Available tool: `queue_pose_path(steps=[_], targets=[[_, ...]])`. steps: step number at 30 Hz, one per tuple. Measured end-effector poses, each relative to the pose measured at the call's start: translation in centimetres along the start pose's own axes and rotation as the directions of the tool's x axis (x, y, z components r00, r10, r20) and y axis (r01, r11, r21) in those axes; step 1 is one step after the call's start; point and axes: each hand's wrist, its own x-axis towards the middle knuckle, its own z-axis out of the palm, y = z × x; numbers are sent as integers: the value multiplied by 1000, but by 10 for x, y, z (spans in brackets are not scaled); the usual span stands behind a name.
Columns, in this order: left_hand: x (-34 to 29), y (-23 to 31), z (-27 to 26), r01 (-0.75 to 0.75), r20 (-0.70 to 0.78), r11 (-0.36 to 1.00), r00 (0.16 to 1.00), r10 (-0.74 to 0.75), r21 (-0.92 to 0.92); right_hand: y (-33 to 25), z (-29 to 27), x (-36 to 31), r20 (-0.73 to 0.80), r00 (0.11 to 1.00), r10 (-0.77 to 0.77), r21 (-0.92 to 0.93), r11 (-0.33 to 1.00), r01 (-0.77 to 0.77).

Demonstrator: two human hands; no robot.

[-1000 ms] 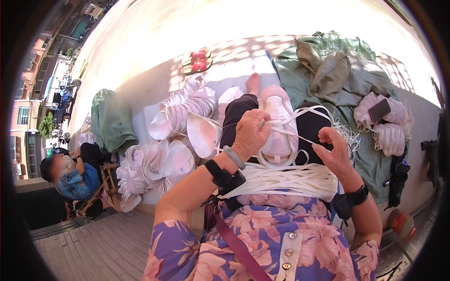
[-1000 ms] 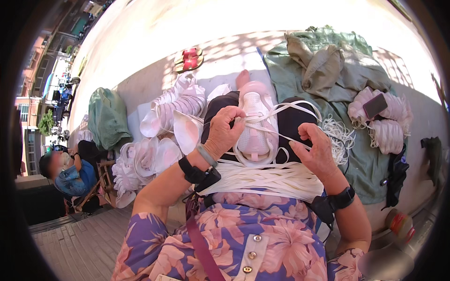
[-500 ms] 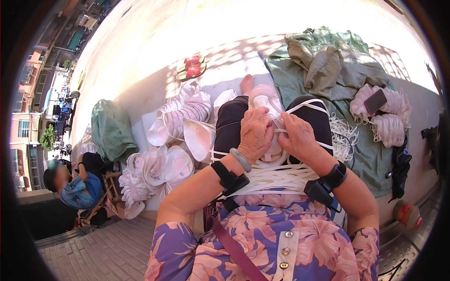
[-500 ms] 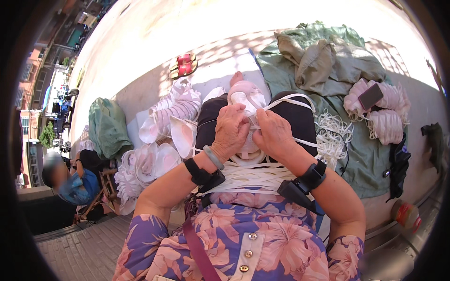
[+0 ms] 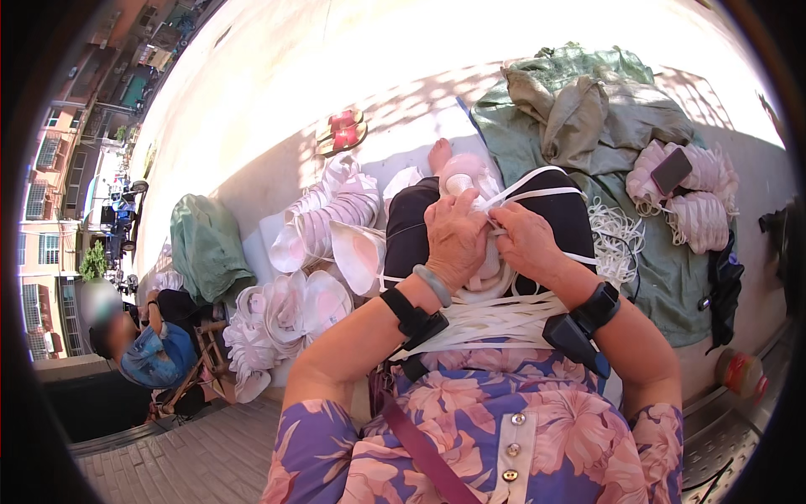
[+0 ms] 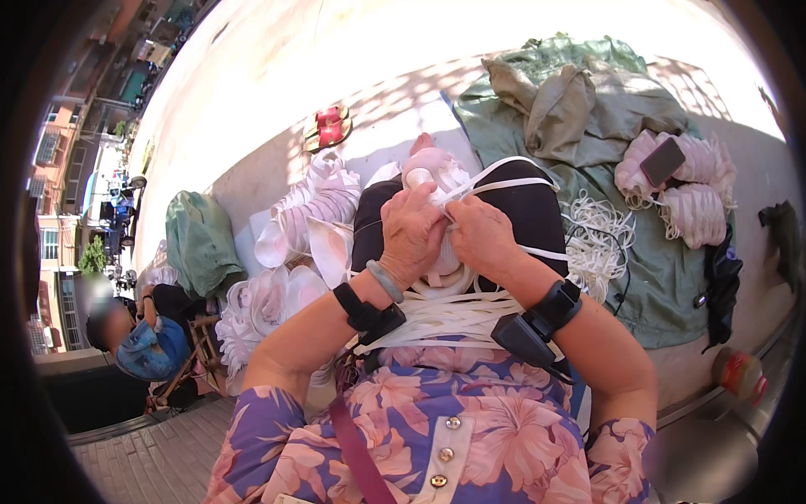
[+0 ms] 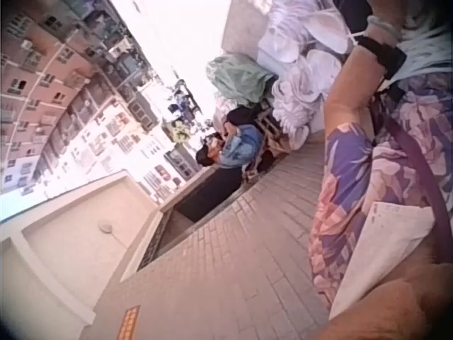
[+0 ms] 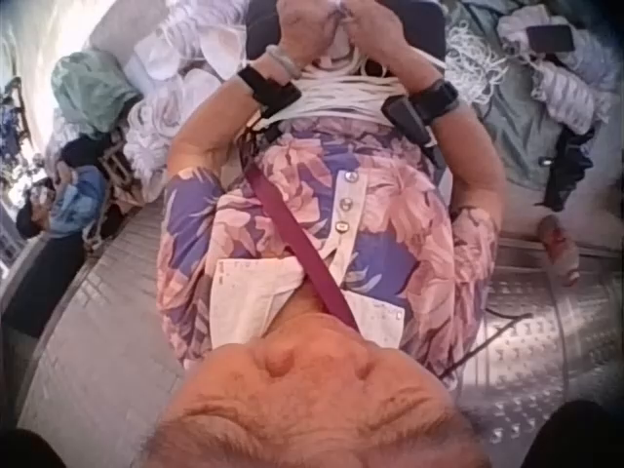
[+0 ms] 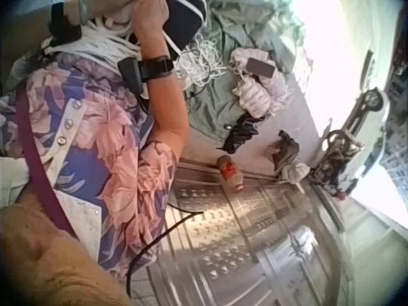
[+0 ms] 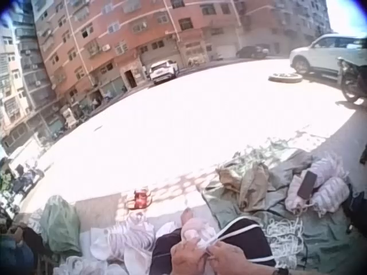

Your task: The recorder is threading long white laces through the eyelets of a pink and white shoe upper.

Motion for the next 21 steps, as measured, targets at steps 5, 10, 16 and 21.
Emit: queue_pose_path(steps=[5, 10, 16, 21], targets=[[6, 4, -25, -181, 15, 984, 983, 181, 2, 8, 3, -11, -84, 993, 79, 151, 986, -65], [-33, -27, -80, -89, 94, 995, 991, 94, -52, 23, 5, -18, -38, 971, 238, 320, 923, -213], [-182, -164, -142, 353, 2, 774, 909, -416, 526, 17, 2, -18, -57, 972, 229, 315, 928, -200], [-219, -185, -142, 479, 75, 616, 749, -658, 625, 14, 4, -8, -43, 963, 266, 244, 937, -248]])
